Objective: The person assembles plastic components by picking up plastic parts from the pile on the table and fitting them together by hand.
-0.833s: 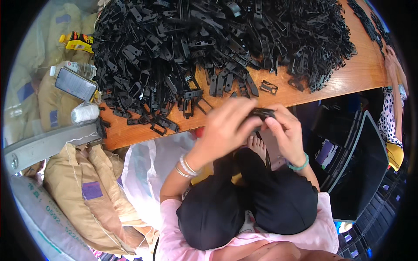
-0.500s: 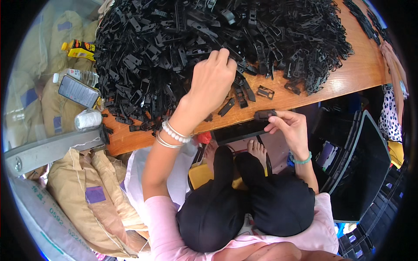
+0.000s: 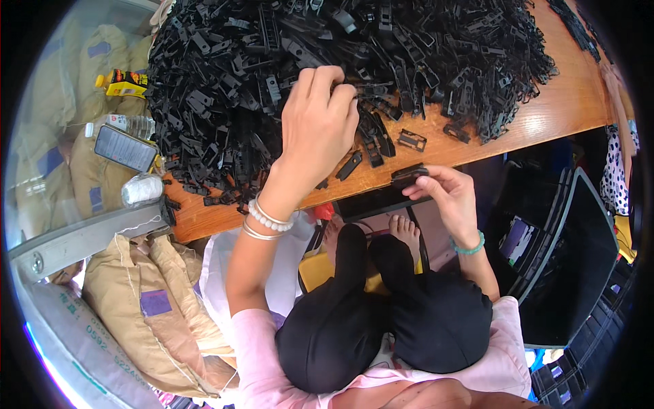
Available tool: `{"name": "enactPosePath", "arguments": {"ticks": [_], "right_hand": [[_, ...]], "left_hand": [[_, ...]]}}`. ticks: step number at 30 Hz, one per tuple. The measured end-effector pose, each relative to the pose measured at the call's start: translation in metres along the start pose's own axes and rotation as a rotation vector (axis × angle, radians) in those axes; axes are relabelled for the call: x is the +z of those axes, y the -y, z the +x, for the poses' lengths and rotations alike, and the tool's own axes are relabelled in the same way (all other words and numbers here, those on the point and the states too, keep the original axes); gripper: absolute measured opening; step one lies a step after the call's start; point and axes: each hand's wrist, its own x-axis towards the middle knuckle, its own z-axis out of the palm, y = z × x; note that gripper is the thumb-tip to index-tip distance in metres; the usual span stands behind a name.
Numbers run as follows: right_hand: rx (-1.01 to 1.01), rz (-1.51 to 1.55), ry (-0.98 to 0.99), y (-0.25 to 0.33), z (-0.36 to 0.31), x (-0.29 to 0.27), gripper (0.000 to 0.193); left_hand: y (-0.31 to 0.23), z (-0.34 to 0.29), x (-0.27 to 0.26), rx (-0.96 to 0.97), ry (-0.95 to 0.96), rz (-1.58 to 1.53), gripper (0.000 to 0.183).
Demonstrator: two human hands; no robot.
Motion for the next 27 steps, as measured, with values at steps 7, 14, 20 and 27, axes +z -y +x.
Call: {"name": "enactPosePath", "arguments": {"ticks": [7, 14, 20, 27], "right_hand": [[-0.278, -0.037, 0.057, 0.026, -0.006, 0.01, 0.016], [-0.272, -0.054, 0.066, 0.03, -0.007, 0.022, 0.015], [-0.212, -0.051, 0.024, 0.027, -0.007, 0.028, 0.015], [-0.226, 0.016, 0.003, 0.018, -0.009, 0.031, 0.015]], "left_hand": [[-0.05, -0.034, -0.032, -0.979, 0.192, -1.191, 0.018], [-0.043, -0.046, -0.033, -1.198, 0.341, -1.336, 0.035], [-0.053, -0.052, -0.031, -1.205, 0.312, -1.317, 0.04], [-0.061, -0.048, -0.031, -1.259, 0.211, -1.238, 0.046]]}}
